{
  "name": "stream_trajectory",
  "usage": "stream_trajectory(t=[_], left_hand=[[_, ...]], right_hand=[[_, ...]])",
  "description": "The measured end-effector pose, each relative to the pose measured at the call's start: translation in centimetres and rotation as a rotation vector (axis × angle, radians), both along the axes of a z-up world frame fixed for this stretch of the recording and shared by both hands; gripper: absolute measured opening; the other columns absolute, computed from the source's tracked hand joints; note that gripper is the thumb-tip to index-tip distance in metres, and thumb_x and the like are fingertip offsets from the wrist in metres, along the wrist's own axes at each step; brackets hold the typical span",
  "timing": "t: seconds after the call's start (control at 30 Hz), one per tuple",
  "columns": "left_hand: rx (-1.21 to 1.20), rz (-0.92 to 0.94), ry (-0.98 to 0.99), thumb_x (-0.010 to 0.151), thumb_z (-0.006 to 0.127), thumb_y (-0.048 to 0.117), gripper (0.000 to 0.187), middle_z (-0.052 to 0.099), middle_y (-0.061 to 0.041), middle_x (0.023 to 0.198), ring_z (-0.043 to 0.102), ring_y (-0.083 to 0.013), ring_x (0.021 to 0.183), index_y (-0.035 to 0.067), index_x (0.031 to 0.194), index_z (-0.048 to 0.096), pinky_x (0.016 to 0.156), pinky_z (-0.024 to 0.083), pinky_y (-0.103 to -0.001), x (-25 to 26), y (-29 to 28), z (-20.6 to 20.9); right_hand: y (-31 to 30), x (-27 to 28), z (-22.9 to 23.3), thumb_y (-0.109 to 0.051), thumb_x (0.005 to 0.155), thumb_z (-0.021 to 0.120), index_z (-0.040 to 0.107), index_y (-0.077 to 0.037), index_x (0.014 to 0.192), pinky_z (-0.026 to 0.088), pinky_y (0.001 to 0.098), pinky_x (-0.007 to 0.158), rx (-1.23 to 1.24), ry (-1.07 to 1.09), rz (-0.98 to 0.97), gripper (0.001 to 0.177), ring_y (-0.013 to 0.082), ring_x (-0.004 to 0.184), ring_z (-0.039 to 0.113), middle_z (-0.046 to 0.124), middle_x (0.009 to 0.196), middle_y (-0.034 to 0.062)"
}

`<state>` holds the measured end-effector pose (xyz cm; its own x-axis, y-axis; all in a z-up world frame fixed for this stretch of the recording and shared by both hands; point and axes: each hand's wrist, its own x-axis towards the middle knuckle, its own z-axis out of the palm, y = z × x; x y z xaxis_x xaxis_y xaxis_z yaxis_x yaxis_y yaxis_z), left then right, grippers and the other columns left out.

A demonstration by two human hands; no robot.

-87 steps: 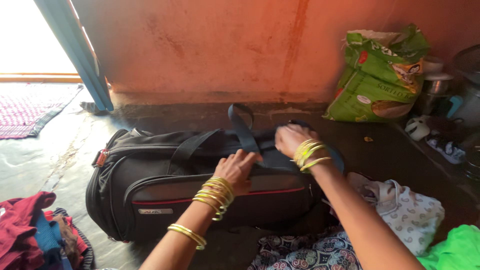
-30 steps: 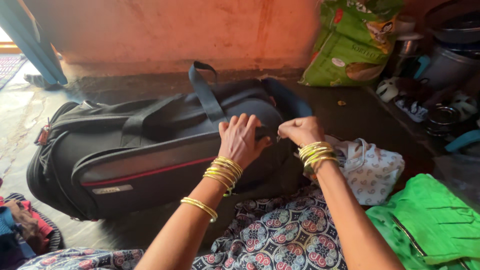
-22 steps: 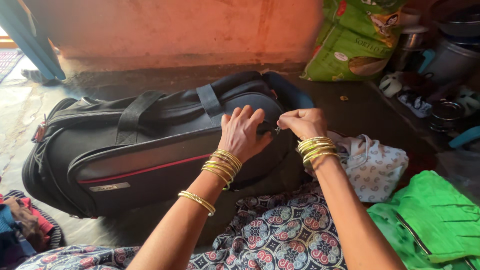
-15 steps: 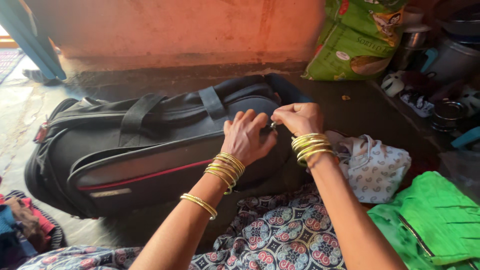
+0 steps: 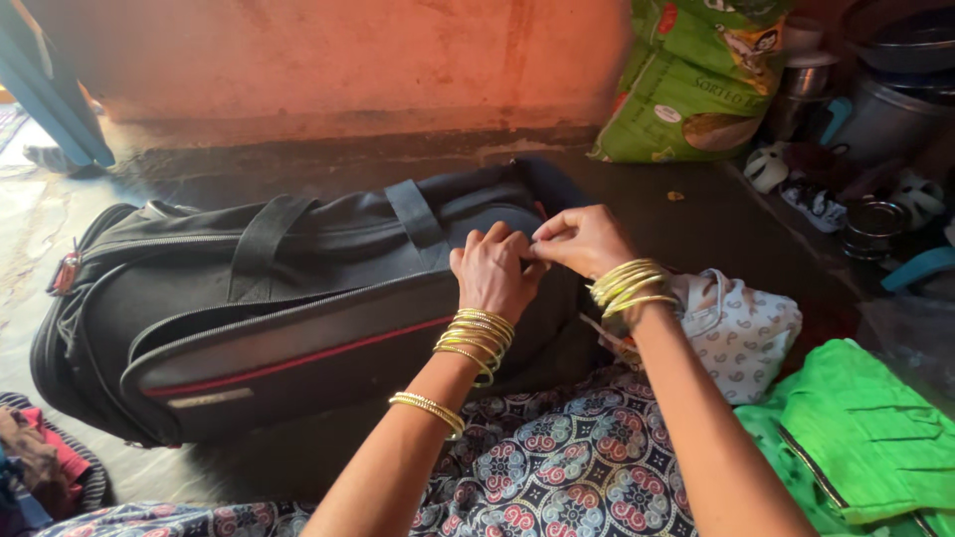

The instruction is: The person opens and closes zippers on a black bag, manipulates the straps, and handles a white patterned cloth by hand.

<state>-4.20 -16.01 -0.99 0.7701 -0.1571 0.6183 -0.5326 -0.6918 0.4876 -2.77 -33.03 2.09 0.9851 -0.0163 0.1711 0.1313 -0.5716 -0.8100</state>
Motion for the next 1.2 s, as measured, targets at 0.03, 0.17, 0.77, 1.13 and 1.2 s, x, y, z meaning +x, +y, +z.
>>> stream_trajectory(t=[0.03, 0.17, 0.77, 1.13, 1.2], left_hand=[[-0.017, -0.001, 0.016, 0.071, 0.085, 0.034, 0.021, 0.064, 0.002, 0.091, 0.061, -0.0278, 0.092, 0.019, 0.076, 0.071, 0.076, 0.042, -0.050, 0.0, -0.2, -0.2], [-0.034, -0.026, 0.072, 0.068, 0.082, 0.024, 0.016, 0.064, 0.002, 0.092, 0.062, -0.0277, 0.092, 0.019, 0.077, 0.071, 0.076, 0.042, -0.051, -0.3, -0.2, -0.5], [-0.078, 0.119, 0.069, 0.074, 0.075, 0.036, 0.017, 0.066, -0.001, 0.095, 0.059, -0.0314, 0.099, 0.020, 0.077, 0.070, 0.081, 0.036, -0.055, 3.0, -0.2, 0.4], [-0.031, 0.588, -0.178, 0.087, 0.069, 0.031, 0.020, 0.063, -0.006, 0.109, 0.051, -0.0312, 0.116, 0.014, 0.097, 0.070, 0.098, 0.032, -0.052, 4.0, -0.1, -1.0], [-0.074, 0.542, -0.264, 0.084, 0.069, 0.031, 0.021, 0.064, -0.004, 0.109, 0.051, -0.0327, 0.117, 0.015, 0.098, 0.070, 0.097, 0.030, -0.053, 4.0, 3.3, -1.3]], right_hand=[[-0.8, -0.2, 0.1, -0.018, 0.079, 0.085, 0.079, -0.007, 0.098, 0.058, 0.0286, 0.071, 0.012, 0.088, 0.024, 0.022, 0.0109, 0.080, 0.073, 0.079, 0.087, 0.0019], [-2.0, -1.3, 0.7, -0.016, 0.081, 0.083, 0.075, -0.008, 0.110, 0.053, 0.0296, 0.070, -0.011, 0.286, 0.078, 0.031, 0.0106, 0.087, 0.069, 0.078, 0.099, 0.0001], [3.5, 0.8, -4.0, -0.011, 0.075, 0.083, 0.075, -0.009, 0.091, 0.059, 0.0315, 0.072, -0.232, -0.321, -0.263, 0.017, 0.0170, 0.079, 0.077, 0.079, 0.083, 0.0072], [5.1, -1.1, -3.2, -0.010, 0.072, 0.083, 0.072, -0.011, 0.080, 0.057, 0.0373, 0.070, -0.232, -0.329, -0.353, 0.014, 0.0236, 0.075, 0.075, 0.077, 0.078, 0.0057], [5.3, -1.5, -3.4, -0.015, 0.072, 0.088, 0.067, -0.008, 0.077, 0.055, 0.0408, 0.069, -0.243, -0.386, -0.378, 0.023, 0.0271, 0.074, 0.073, 0.074, 0.074, 0.0076]])
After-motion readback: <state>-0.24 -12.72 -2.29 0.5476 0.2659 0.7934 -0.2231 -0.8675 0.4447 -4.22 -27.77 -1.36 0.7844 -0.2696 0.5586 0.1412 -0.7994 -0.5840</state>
